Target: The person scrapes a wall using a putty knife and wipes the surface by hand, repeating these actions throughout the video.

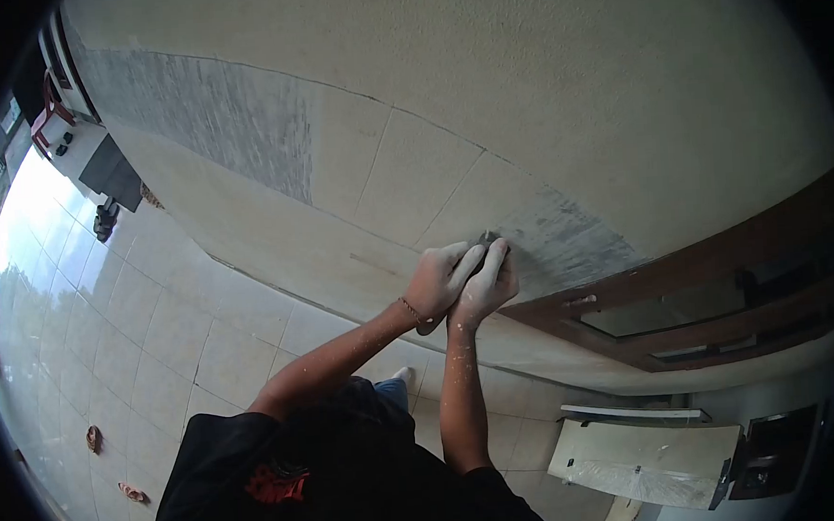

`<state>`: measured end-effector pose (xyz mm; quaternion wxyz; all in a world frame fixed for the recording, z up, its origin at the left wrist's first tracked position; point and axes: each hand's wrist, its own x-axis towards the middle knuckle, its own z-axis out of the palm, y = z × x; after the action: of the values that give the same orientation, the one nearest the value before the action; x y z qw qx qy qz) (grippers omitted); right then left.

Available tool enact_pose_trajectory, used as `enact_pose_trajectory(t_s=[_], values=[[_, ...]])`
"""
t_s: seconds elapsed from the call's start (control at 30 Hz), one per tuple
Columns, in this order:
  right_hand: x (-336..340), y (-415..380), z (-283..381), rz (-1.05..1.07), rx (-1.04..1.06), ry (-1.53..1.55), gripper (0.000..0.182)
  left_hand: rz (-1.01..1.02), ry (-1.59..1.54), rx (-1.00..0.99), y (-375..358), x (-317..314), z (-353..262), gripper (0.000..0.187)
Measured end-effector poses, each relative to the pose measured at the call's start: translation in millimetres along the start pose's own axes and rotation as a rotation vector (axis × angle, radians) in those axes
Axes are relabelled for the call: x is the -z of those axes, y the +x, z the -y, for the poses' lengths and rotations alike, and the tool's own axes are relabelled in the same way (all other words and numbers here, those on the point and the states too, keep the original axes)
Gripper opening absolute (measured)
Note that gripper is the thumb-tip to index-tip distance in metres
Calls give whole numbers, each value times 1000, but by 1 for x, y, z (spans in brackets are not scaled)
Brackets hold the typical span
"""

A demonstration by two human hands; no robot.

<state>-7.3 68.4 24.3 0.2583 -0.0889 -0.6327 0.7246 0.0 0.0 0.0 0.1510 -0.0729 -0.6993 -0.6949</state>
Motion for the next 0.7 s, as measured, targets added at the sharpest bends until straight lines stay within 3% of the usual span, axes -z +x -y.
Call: enact_pose_trajectory(t_s=[0.07,0.2,0.3,0.43,0.57,0.7], values=[[-5,0,17,13,-6,34,31,7,-56,-9,5,4,-18,32],[-11,-18,-52,-15,70,-52,34,-55,42,5,-16,15,40,30],[-13,-1,-36,-12,82,-35,34,-116,8,-117,1,8,27,31],[-28,10,21,-6,49,86,35,-42,-42,-116,25,13,-21,34],[-16,1,-26,-31,82,-1,31,-57,42,-20,6,9,20,35],[-22,6,-1,-50,115,-23,34,-76,37,-96,14,10,-5,35]])
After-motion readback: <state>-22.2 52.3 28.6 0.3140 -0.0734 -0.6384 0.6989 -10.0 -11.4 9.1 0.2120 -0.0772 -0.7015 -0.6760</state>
